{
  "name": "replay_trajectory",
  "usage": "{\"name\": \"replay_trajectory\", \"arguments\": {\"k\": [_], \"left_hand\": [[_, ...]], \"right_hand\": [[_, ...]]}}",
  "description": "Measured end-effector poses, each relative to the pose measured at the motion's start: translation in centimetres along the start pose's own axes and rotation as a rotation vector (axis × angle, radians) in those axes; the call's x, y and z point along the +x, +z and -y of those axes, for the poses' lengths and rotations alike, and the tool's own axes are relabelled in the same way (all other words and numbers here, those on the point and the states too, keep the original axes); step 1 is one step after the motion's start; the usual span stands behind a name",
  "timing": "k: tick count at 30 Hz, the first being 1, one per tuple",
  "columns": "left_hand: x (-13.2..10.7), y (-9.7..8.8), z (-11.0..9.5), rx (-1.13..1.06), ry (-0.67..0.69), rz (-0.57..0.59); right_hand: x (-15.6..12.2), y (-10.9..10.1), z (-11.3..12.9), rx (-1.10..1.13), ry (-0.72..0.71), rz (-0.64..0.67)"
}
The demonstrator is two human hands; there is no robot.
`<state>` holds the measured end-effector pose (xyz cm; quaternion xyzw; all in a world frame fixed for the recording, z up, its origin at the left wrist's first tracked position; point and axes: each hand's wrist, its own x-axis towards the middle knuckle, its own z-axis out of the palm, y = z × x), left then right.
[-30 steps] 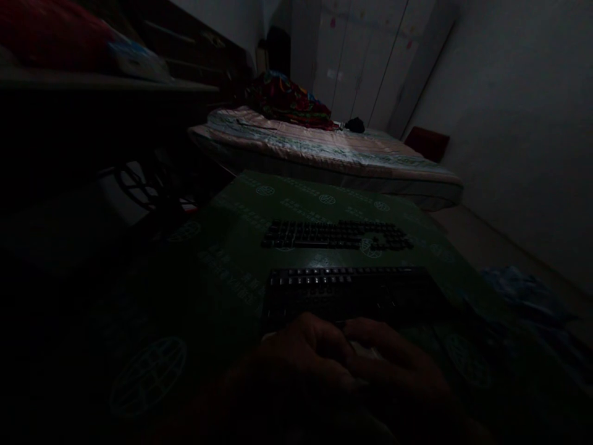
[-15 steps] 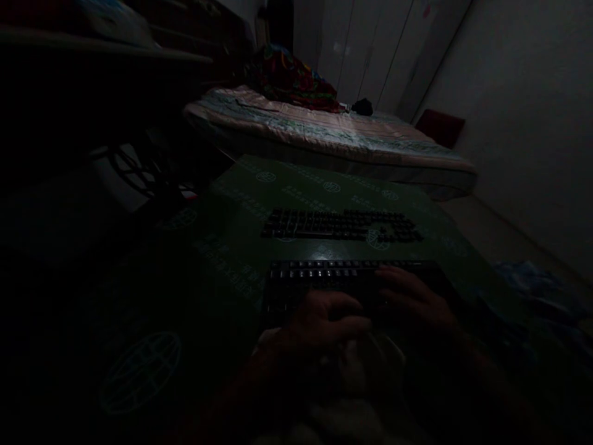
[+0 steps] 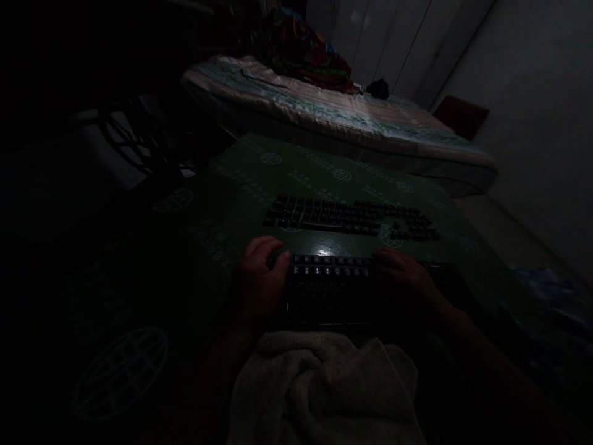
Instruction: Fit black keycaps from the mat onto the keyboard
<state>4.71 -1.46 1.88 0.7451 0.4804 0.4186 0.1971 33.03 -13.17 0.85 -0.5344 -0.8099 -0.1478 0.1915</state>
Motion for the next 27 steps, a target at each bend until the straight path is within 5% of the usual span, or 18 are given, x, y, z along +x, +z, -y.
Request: {"name": "replay_trajectory", "arguments": {"k": [12,27], "left_hand": [[0.1,0.8,1.0,-0.015,-0.076,0.098],[-0.1,1.1,1.4,0.003,-0.059,0.130]], "right_hand": [[0.7,-0.3,0.5,-0.004,-0.001,0.085],[0.0,0.3,0.6,0.067,0.047,0.017]]}}
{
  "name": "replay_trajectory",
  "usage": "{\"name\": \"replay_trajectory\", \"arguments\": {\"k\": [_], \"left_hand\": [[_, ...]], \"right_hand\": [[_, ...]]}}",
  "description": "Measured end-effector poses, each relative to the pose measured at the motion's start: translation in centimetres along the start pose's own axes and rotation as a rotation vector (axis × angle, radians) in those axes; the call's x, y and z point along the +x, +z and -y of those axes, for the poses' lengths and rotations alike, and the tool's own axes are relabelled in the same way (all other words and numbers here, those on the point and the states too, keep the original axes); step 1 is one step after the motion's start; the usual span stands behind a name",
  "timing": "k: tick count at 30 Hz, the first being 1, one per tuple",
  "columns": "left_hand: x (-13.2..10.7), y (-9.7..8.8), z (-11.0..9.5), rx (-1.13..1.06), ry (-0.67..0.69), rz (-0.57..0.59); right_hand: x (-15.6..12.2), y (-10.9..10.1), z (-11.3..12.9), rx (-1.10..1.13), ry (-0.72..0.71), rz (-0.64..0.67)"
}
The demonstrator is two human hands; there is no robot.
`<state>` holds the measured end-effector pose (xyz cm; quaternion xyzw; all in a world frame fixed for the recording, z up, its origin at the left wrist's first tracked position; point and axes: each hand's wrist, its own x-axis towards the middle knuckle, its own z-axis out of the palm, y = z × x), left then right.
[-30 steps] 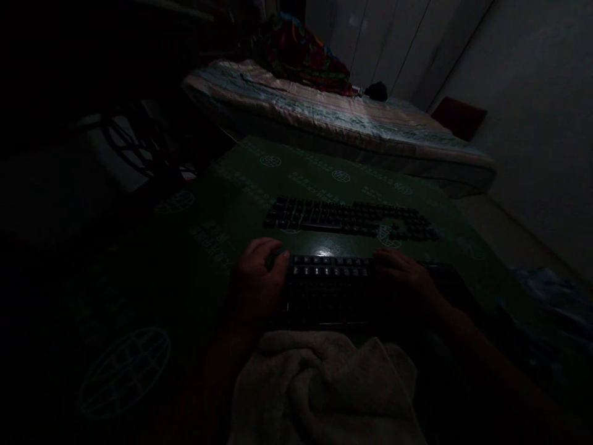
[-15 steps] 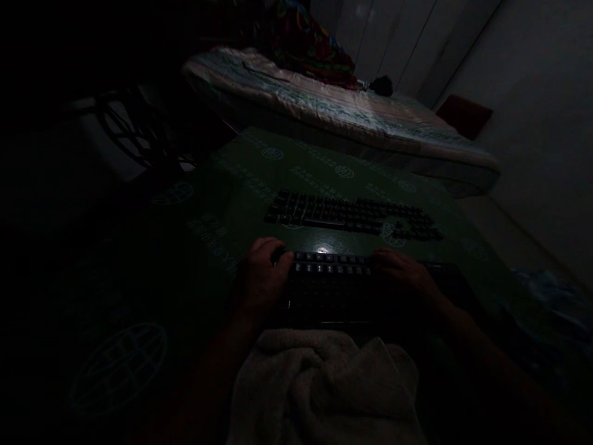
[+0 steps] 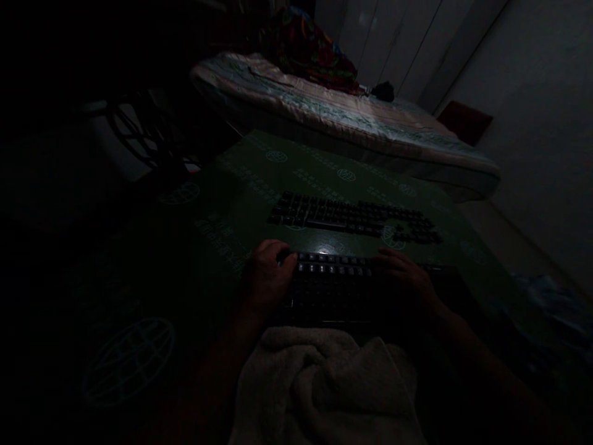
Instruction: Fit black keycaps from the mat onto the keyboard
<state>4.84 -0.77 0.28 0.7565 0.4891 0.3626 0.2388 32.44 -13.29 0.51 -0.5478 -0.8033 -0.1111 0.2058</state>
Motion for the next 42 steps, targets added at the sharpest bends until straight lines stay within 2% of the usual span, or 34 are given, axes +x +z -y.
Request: {"name": "replay_trajectory", "arguments": {"k": [5,8,11,14,18,22,24,27,29,31,36,42], "left_hand": [[0.0,-0.1,-0.1,0.001,-0.009,0.005],[0.0,-0.1,-0.2,0.004,-0.013,0.009],[0.0,-0.1,-0.1,0.004,-0.016,0.011],[0.1,0.0,0.0,0.001,-0.021,0.005],[0.2,-0.2,0.0,-0.005,-0.015,0.005],[0.2,-0.3,0.1,0.008,-0.018,0.008],[0.2,-0.3,0.2,0.014,-0.019,0.008],[0.2,-0.3,0.4,0.010,-0.009,0.001],[0.2,-0.3,0.5,0.007,-0.011,-0.010],[0.1,-0.4,0.6,0.007,-0.017,-0.012],[-0.3,-0.2,1.1,0.009,-0.025,-0.019],[-0.6,0.2,1.4,0.018,-0.023,-0.044]], "right_hand": [[-1.1,0.7,1.3,-0.154,-0.013,-0.087],[-1.1,0.7,2.3,-0.255,0.009,-0.075],[-1.0,0.6,3.0,-0.271,0.045,-0.048],[-1.1,0.5,2.9,-0.223,0.070,-0.111],[-0.8,0.3,1.1,-0.194,0.170,-0.254],[1.4,-0.1,-3.0,-0.176,0.248,-0.260],[3.3,-0.3,-5.4,-0.156,0.297,-0.202],[6.9,-0.3,-8.6,-0.162,0.378,0.025],[9.5,-0.1,-10.3,-0.168,0.387,0.167],[11.9,0.4,-11.6,-0.170,0.376,0.238],[16.1,1.9,-13.5,-0.197,0.381,0.401],[18.3,2.5,-14.0,-0.262,0.393,0.592]]}}
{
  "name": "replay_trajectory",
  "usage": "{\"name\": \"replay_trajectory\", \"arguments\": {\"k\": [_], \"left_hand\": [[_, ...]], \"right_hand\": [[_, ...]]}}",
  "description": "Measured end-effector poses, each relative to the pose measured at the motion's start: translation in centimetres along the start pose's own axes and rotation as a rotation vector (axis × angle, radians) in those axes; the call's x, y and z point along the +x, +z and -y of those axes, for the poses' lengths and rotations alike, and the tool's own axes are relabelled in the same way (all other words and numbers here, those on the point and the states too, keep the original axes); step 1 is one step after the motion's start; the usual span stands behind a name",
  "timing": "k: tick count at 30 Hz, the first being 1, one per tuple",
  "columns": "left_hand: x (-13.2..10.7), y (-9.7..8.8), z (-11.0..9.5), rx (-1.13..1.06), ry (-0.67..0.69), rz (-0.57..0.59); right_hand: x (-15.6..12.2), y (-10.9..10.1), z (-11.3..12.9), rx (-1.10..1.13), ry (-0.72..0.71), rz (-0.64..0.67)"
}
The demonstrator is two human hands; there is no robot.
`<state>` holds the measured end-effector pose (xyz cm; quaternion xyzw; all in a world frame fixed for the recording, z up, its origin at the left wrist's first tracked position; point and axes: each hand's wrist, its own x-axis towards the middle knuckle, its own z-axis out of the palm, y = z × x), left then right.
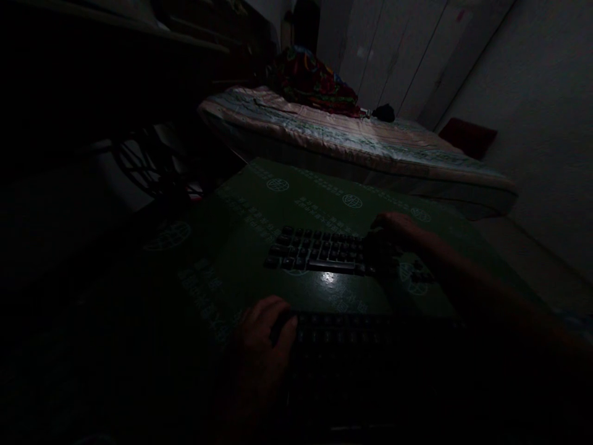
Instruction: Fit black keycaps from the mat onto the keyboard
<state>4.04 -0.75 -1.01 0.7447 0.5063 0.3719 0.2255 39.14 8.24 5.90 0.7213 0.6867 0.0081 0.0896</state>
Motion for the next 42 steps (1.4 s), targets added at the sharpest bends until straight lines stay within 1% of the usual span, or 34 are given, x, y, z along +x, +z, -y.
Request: {"name": "replay_trajectory", "arguments": {"k": [6,14,18,23,25,28,31,33,34,36,39,41,42], "left_hand": [[-0.1,0.1,0.2,0.004,0.023,-0.029],[-0.3,0.1,0.1,0.049,0.070,-0.048],[-0.3,0.1,0.1,0.075,0.110,-0.064],[-0.4,0.0,0.3,0.076,0.123,-0.062],[-0.3,0.0,0.3,0.072,0.119,-0.057],[-0.1,-0.1,0.2,0.057,0.090,-0.033],[0.1,-0.1,-0.2,0.039,0.044,-0.004],[0.3,-0.1,-0.4,0.027,0.034,0.013],[0.4,-0.1,-0.4,0.023,0.035,0.021],[0.4,-0.1,-0.5,0.017,0.042,0.028],[0.6,-0.1,-0.6,0.015,0.033,0.034],[0.6,-0.2,-0.8,0.020,0.022,0.051],[0.7,-0.2,-0.9,0.023,0.016,0.061]], "right_hand": [[0.8,-0.4,0.5,-0.074,0.019,0.101],[1.8,0.3,0.6,-0.131,0.036,0.158],[2.0,0.7,0.5,-0.147,0.016,0.150],[2.2,0.7,0.5,-0.139,-0.026,0.126],[2.2,0.3,0.5,-0.124,-0.039,0.111],[1.4,-1.0,0.4,-0.091,-0.080,0.070],[-1.2,-2.2,0.2,-0.046,-0.170,0.017],[-4.2,-2.3,0.2,0.030,-0.268,-0.056],[-5.9,-2.0,0.3,0.079,-0.321,-0.109],[-9.7,-0.9,0.5,0.142,-0.408,-0.201],[-15.0,1.3,1.1,0.122,-0.556,-0.280],[-17.6,2.6,1.8,0.075,-0.617,-0.310],[-18.5,3.1,2.1,0.053,-0.623,-0.330]]}}
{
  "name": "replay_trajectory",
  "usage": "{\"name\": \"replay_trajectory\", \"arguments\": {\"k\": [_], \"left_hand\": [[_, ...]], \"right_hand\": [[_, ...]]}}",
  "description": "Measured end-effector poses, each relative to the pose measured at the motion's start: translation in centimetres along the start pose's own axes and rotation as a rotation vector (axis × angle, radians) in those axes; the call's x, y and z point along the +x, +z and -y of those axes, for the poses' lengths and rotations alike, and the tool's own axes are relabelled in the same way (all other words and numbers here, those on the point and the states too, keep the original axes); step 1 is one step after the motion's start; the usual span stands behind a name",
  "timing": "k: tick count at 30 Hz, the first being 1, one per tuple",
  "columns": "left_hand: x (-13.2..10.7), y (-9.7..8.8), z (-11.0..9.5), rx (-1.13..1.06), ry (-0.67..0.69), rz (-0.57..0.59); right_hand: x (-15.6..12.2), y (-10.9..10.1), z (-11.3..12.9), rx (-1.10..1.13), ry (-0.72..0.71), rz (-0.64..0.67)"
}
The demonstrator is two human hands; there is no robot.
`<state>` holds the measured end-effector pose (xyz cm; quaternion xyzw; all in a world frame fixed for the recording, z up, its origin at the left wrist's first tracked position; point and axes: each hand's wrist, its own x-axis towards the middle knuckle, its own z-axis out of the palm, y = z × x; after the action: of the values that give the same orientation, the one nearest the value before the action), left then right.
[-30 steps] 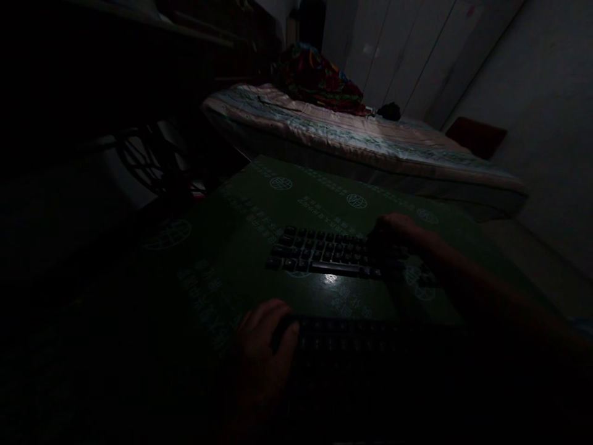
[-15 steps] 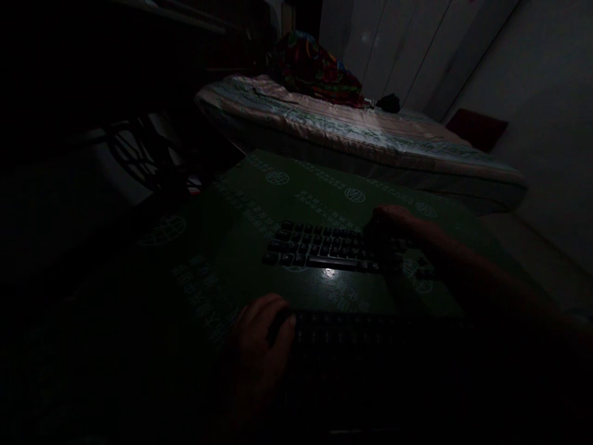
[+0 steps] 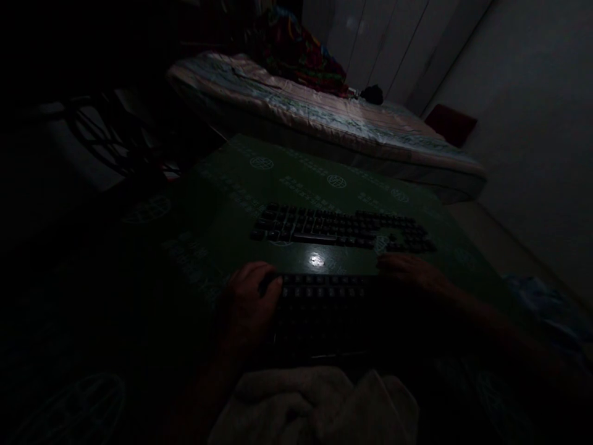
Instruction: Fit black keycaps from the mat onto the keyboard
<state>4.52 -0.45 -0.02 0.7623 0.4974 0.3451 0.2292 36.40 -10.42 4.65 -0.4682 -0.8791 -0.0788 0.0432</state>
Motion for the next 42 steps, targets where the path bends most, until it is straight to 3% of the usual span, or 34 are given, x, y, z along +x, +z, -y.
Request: {"name": "replay_trajectory", "arguments": {"k": [6,22,33,38,42], "left_hand": [[0.2,0.0,-0.4,0.012,-0.020,0.035],[0.2,0.2,-0.2,0.010,0.002,0.030],[0.1,0.1,-0.3,-0.002,-0.001,0.031],[0.1,0.2,-0.1,-0.003,0.002,0.028],[0.1,0.1,-0.1,0.004,0.009,0.032]], "right_hand": [[-1.3,0.9,2.5,-0.091,0.037,-0.026],[-1.4,1.5,2.8,-0.164,-0.017,-0.031],[-1.7,1.5,2.9,-0.025,0.091,-0.098],[-2.4,1.9,3.9,-0.148,0.124,-0.057],[-2.6,2.1,5.3,-0.261,0.108,-0.127]]}}
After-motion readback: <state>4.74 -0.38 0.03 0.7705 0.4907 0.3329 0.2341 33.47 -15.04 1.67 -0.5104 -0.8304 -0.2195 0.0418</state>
